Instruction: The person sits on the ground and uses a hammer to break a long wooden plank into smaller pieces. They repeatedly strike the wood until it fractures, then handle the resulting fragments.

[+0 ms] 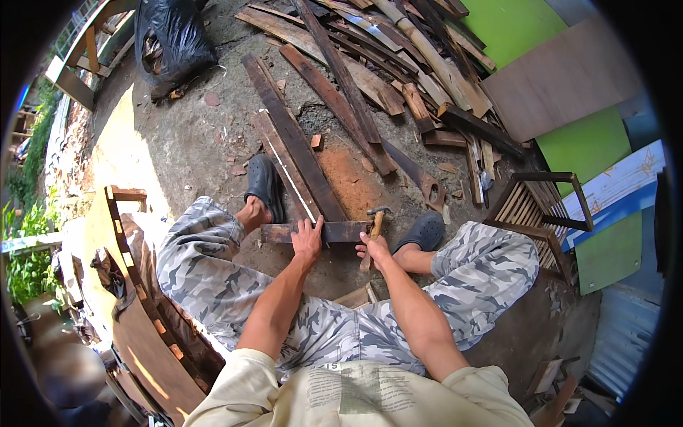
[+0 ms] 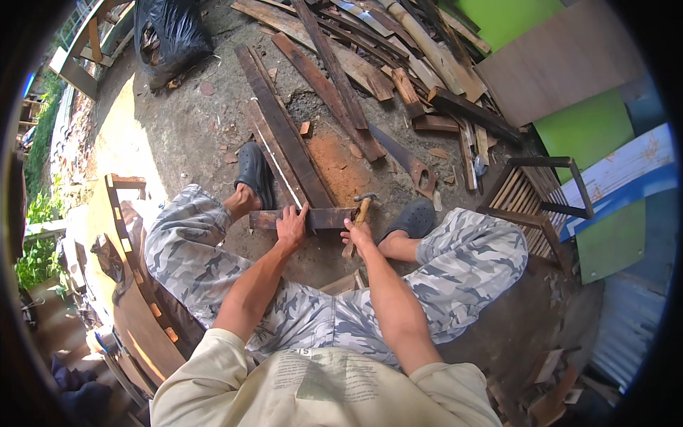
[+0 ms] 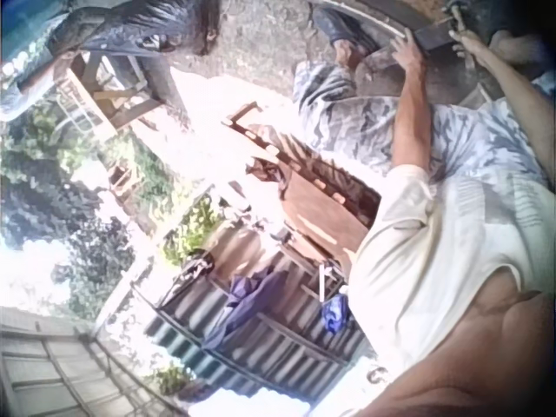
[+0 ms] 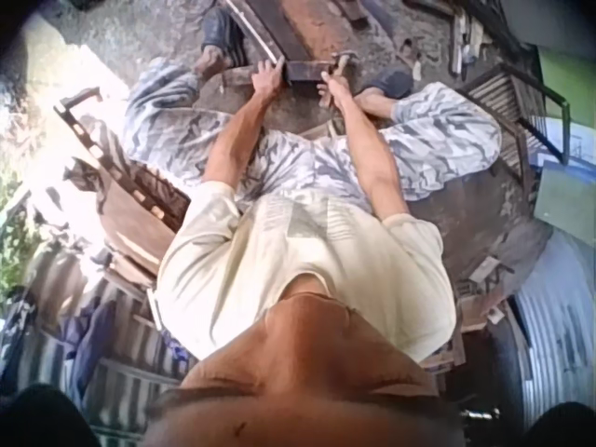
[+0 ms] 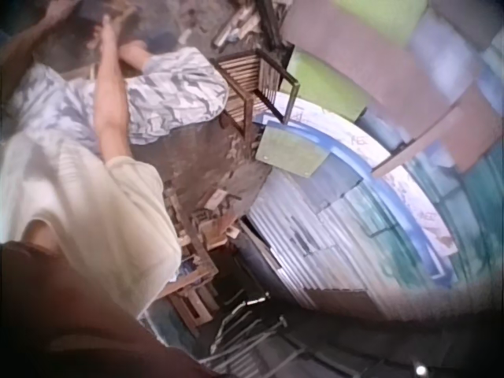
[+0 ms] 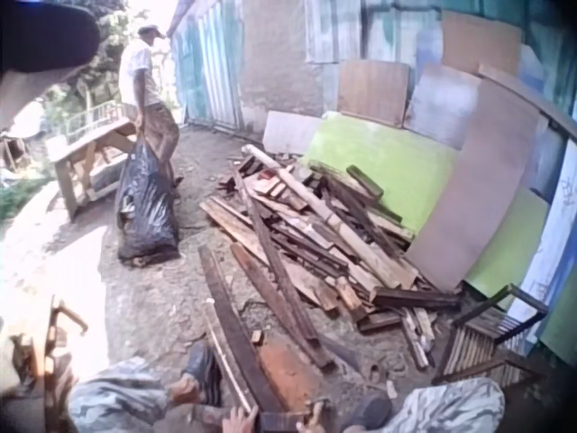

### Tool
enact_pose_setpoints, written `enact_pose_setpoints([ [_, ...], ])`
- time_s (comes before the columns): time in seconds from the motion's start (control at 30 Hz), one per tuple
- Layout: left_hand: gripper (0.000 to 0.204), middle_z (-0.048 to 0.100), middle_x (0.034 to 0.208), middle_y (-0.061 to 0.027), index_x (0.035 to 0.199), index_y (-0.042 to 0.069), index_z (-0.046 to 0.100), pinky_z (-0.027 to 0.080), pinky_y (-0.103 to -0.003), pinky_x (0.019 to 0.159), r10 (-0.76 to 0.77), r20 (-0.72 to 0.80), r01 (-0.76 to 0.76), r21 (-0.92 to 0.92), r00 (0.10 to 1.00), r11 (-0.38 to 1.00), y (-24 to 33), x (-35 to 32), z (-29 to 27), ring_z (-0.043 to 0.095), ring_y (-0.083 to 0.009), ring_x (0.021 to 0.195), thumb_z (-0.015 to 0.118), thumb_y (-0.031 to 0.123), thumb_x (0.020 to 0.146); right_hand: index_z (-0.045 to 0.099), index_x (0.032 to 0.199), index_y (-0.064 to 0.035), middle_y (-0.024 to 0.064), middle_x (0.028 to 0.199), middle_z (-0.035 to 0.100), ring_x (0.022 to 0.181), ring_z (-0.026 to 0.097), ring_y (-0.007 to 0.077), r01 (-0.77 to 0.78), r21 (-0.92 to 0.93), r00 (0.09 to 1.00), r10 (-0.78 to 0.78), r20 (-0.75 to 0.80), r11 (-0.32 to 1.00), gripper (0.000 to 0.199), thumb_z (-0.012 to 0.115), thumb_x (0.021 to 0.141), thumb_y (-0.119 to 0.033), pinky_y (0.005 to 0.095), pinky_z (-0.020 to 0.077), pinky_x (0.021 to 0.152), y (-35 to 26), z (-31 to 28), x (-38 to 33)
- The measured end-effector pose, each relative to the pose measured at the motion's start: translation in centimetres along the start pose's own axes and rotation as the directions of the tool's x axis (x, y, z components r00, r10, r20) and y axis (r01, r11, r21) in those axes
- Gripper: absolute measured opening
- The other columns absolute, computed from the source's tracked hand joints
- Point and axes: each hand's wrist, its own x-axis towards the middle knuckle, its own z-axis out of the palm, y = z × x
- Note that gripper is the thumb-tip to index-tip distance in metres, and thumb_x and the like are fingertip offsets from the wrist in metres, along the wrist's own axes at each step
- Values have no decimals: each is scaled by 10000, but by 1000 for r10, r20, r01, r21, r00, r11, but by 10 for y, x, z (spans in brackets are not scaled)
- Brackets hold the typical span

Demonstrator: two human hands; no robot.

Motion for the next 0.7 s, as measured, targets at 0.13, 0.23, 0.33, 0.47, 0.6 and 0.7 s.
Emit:
enact_pose_setpoints([
  [0.13,748,521,1204,-109,1517,276,335,456,-449,873,79,-175,-76,25,981,997,1,10,-9,497,-290,1172,631,137,844,523,1180,-73,69,1006,614,748,659,193,74,53,995,-70,-64,996,303,631,975,-269,322,566,575,-23,1,9],
  [0.23,804,524,1235,-109,1526,288,319,445,-448,906,132,-157,-134,1,979,991,17,14,-28,494,-293,1192,695,211,820,520,1174,-68,77,988,609,717,637,188,145,147,978,-120,-169,978,306,646,964,-252,326,561,573,-34,-8,11],
  [0.33,868,525,1263,-113,1523,287,325,435,-441,917,158,-183,-163,-13,970,987,30,13,-40,493,-292,1193,766,293,776,514,1117,-57,80,952,598,692,620,183,204,287,961,-137,-240,936,278,658,958,-232,318,554,552,-48,-10,8],
  [0.47,802,522,1274,-122,1511,268,356,420,-424,919,163,-285,-173,-8,944,985,31,19,-48,483,-292,1212,731,249,802,490,1051,-54,78,901,590,671,613,173,317,378,936,-222,-274,870,257,662,958,-222,306,547,526,-63,-1,1],
  [0.6,674,517,1259,-123,1480,254,395,417,-436,908,198,-402,-201,36,894,979,14,24,-57,468,-294,1227,613,156,850,493,1081,-54,77,908,598,684,623,172,254,270,954,-195,-226,929,269,661,957,-224,315,557,539,-60,8,6],
  [0.7,608,509,1243,-120,1457,248,419,414,-457,903,174,-438,-159,72,882,985,-13,27,-48,449,-291,1248,558,130,877,498,1113,-46,77,949,608,724,639,171,205,106,969,-186,-164,973,276,653,959,-216,318,571,576,-50,26,-3],
])
